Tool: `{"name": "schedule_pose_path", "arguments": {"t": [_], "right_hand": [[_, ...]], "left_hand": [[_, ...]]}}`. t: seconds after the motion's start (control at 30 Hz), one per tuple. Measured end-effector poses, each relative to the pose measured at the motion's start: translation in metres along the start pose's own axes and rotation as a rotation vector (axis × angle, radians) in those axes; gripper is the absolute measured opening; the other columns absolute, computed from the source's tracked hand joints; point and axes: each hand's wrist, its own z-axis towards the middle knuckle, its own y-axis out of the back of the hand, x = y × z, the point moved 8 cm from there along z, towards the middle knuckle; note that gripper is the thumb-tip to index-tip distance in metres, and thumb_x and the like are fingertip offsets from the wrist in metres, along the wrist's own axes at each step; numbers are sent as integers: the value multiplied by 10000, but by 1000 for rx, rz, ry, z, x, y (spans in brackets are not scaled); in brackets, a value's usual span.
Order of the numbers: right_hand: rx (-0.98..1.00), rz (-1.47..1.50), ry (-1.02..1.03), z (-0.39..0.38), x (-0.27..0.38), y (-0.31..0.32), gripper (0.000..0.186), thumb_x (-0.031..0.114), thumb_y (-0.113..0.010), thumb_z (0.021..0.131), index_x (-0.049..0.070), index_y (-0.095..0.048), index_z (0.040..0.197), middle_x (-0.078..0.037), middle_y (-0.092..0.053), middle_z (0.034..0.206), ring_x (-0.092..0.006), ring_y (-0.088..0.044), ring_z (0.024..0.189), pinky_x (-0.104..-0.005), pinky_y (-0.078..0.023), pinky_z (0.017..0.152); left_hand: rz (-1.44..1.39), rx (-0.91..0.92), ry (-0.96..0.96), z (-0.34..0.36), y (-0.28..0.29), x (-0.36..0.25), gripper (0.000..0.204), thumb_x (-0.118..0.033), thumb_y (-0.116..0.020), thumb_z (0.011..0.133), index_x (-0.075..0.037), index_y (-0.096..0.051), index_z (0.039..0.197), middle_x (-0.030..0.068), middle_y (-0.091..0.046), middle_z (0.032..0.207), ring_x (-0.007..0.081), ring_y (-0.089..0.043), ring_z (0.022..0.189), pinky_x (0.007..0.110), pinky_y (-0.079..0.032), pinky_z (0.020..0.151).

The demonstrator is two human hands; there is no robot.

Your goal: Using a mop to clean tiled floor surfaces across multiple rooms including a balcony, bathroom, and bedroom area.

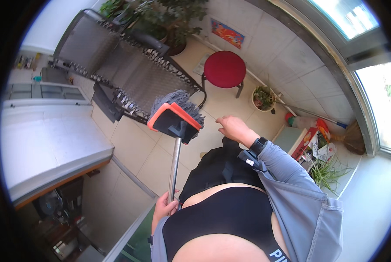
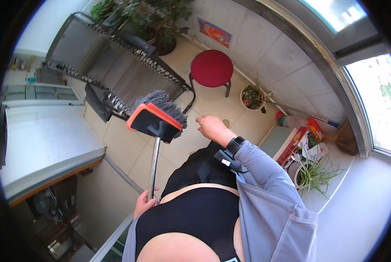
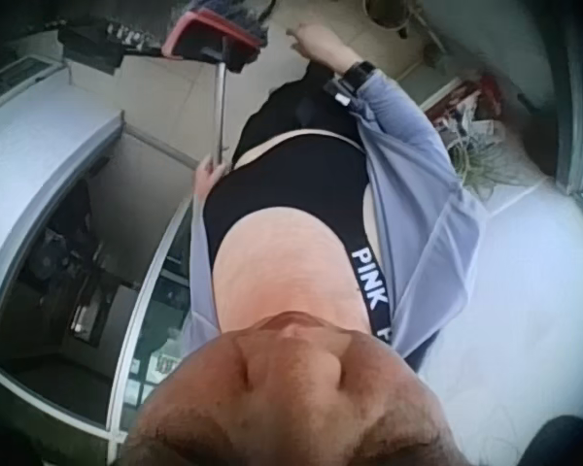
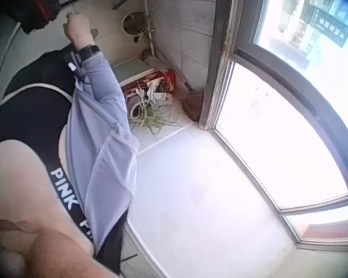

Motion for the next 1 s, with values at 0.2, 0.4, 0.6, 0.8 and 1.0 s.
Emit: {"name": "schedule_pose_path", "arguments": {"t": [0.2, 0.4, 0.6, 0.8, 1.0], "right_hand": [[587, 318, 158, 3, 118, -120, 365, 248, -576, 803, 38, -538, 1098, -138, -604, 996, -257, -578, 918, -330, -451, 803], [1093, 1305, -455, -13, 250, -243, 547, 300, -551, 861, 55, -335, 1300, -81, -425, 1271, -207, -422, 1142, -328, -356, 955], [1009, 1636, -679, 38, 340, -314, 157, 131, -513, 877, 69, -458, 1010, -90, -574, 1049, -212, -529, 1030, -349, -398, 904], [1221, 1479, -743, 85, 399, -360, 102, 156, -487, 891, 96, -489, 973, -36, -584, 1079, -184, -530, 1032, -392, -378, 903], [1406, 1338, -859, 113, 444, -410, 134, 157, -483, 894, 85, -511, 1004, -28, -593, 1051, -166, -540, 995, -382, -385, 890]], "left_hand": [[-142, 17, -65, -20, 48, 43, 400, -29, -494, 784, -1, -434, 1179, 36, -509, 634, 43, -406, 406, 174, -337, 410], [-125, -36, -186, -4, 110, 80, 325, -71, -497, 793, -14, -467, 1111, 23, -530, 639, 51, -447, 423, 194, -364, 409], [92, -256, -192, 7, 197, 74, 164, -82, -494, 771, -16, -455, 916, 55, -531, 610, 127, -505, 435, 265, -415, 416], [657, -563, -38, -4, 277, 57, 210, -99, -499, 745, 17, -467, 917, 153, -575, 642, 294, -580, 554, 387, -464, 496], [820, -840, 58, -19, 340, 56, 238, -163, -530, 748, 19, -495, 898, 140, -588, 659, 317, -581, 594, 413, -466, 514]]}}
